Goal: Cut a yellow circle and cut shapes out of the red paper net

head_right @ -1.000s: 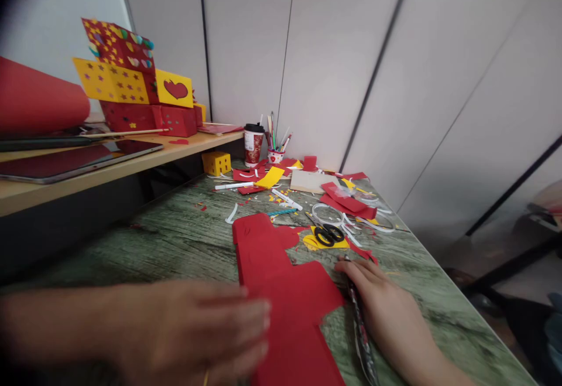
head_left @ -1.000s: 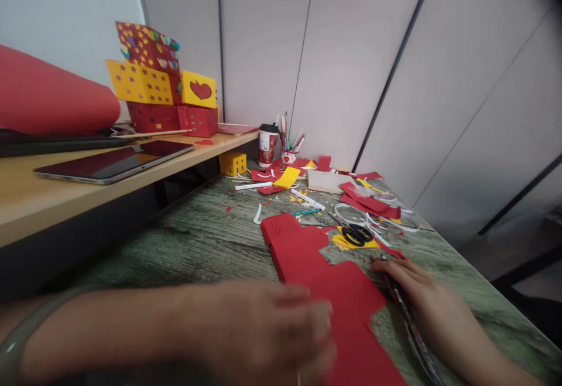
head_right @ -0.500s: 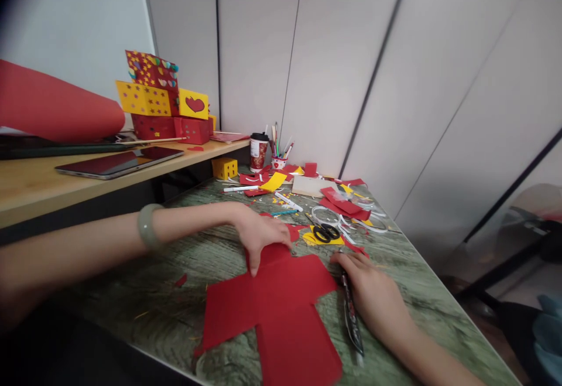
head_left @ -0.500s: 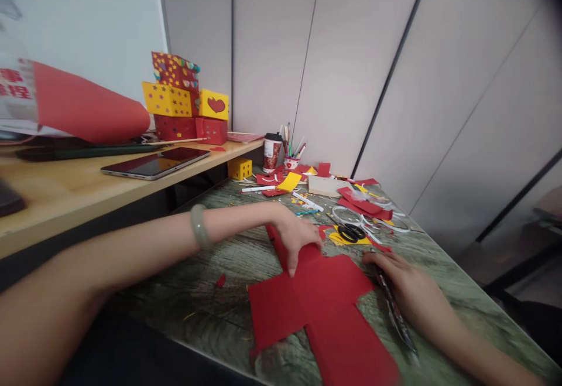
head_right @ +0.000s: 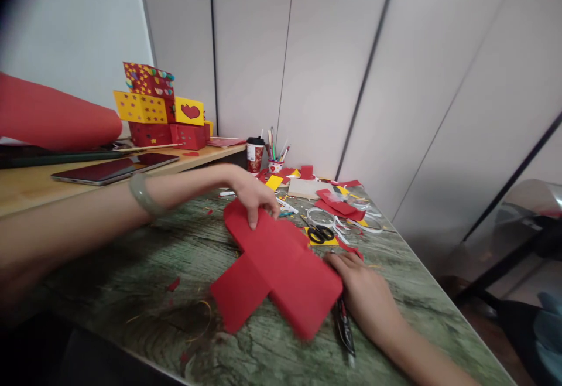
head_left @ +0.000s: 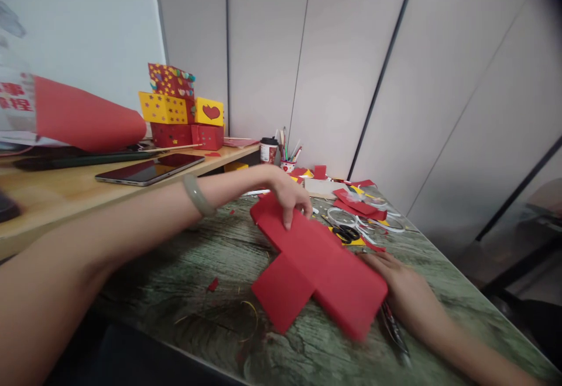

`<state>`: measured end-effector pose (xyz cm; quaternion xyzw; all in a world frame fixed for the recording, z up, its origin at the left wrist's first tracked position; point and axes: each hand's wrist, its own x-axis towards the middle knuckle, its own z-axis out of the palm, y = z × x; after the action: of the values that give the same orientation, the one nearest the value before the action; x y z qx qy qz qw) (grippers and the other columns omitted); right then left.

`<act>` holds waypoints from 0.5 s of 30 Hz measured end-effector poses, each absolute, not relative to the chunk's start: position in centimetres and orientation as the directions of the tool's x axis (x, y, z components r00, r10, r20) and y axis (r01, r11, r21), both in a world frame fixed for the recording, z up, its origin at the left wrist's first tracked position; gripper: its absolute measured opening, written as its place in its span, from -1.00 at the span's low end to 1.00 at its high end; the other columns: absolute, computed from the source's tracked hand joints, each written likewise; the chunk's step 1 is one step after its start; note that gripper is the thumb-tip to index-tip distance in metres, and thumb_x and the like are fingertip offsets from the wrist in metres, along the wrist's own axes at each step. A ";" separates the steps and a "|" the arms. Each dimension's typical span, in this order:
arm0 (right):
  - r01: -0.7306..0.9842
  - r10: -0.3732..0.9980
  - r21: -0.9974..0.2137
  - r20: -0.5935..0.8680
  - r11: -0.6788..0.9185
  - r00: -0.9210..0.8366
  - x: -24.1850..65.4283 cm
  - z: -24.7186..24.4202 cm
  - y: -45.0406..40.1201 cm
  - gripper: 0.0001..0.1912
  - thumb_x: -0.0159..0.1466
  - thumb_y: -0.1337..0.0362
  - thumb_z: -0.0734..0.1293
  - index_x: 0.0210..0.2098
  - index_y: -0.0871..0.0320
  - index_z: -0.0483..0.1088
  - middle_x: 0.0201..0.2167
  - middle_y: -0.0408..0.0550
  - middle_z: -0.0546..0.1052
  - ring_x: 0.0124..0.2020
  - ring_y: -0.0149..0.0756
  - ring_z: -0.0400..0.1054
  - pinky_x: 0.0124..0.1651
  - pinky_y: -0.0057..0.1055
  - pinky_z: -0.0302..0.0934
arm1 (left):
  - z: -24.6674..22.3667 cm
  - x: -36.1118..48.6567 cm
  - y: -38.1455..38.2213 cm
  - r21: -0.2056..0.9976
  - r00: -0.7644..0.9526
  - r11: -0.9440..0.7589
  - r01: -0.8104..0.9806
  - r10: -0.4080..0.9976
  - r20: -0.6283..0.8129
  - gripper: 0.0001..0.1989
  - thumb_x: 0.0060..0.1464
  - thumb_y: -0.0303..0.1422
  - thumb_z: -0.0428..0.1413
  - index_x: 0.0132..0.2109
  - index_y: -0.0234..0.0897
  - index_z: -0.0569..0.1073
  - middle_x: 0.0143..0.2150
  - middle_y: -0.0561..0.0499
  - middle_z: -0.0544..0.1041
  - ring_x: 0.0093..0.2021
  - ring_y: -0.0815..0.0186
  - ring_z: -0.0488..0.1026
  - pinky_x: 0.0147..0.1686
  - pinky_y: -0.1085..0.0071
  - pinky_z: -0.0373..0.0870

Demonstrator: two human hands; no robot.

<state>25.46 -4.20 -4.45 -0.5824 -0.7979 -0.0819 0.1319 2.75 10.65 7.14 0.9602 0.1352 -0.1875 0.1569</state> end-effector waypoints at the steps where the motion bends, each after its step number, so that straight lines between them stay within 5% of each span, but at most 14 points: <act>1: 0.950 0.908 -0.029 0.306 0.310 -0.287 25.5 -4.5 -4.2 -0.63 0.10 0.50 0.10 -0.17 0.08 0.32 -0.07 0.03 0.40 -0.06 -0.12 0.27 -0.17 -0.25 0.22 | 8.3 2.3 11.1 0.258 0.893 -0.910 0.324 0.205 -0.400 -0.62 -0.25 -0.33 0.15 -0.17 -0.29 0.40 -0.29 0.02 0.43 -0.32 0.27 0.31 -0.33 0.40 0.23; 6: 0.946 0.911 -0.071 0.299 0.316 -0.282 25.9 -4.8 -4.1 -0.63 0.13 0.49 0.08 -0.14 0.07 0.29 -0.10 0.03 0.41 -0.10 -0.13 0.30 -0.14 -0.20 0.20 | 12.3 0.9 13.0 -0.086 0.810 -0.805 0.587 0.586 0.040 -0.67 -0.19 -0.38 0.06 -0.18 -0.32 0.39 -0.27 0.00 0.43 -0.30 0.29 0.31 -0.31 0.44 0.19; 10: 0.942 0.913 -0.107 0.302 0.319 -0.275 26.2 -5.3 -3.7 -0.64 0.17 0.46 0.05 -0.09 0.13 0.24 -0.06 0.09 0.38 -0.10 -0.11 0.30 -0.12 -0.17 0.19 | 12.3 0.8 13.9 -0.129 0.705 -0.707 0.695 0.636 0.313 -0.58 -0.09 -0.40 -0.04 -0.01 -0.36 0.24 -0.08 -0.13 0.35 -0.16 0.20 0.28 -0.25 0.38 0.19; 15: 0.919 0.909 -0.186 0.309 0.347 -0.281 26.1 -5.1 -2.3 -0.71 0.22 0.28 0.08 -0.07 0.11 0.21 -0.12 0.03 0.43 -0.15 -0.16 0.34 -0.14 -0.23 0.21 | 11.6 1.1 14.1 -0.122 0.631 -0.662 0.739 0.618 0.468 -0.53 -0.03 -0.37 -0.07 0.07 -0.34 0.13 0.02 -0.16 0.27 -0.04 0.17 0.23 -0.16 0.35 0.17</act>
<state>26.06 -2.29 -5.06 -0.5710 -0.8002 -0.0143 0.1826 1.09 14.12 11.58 0.8901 0.3813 0.1974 -0.1529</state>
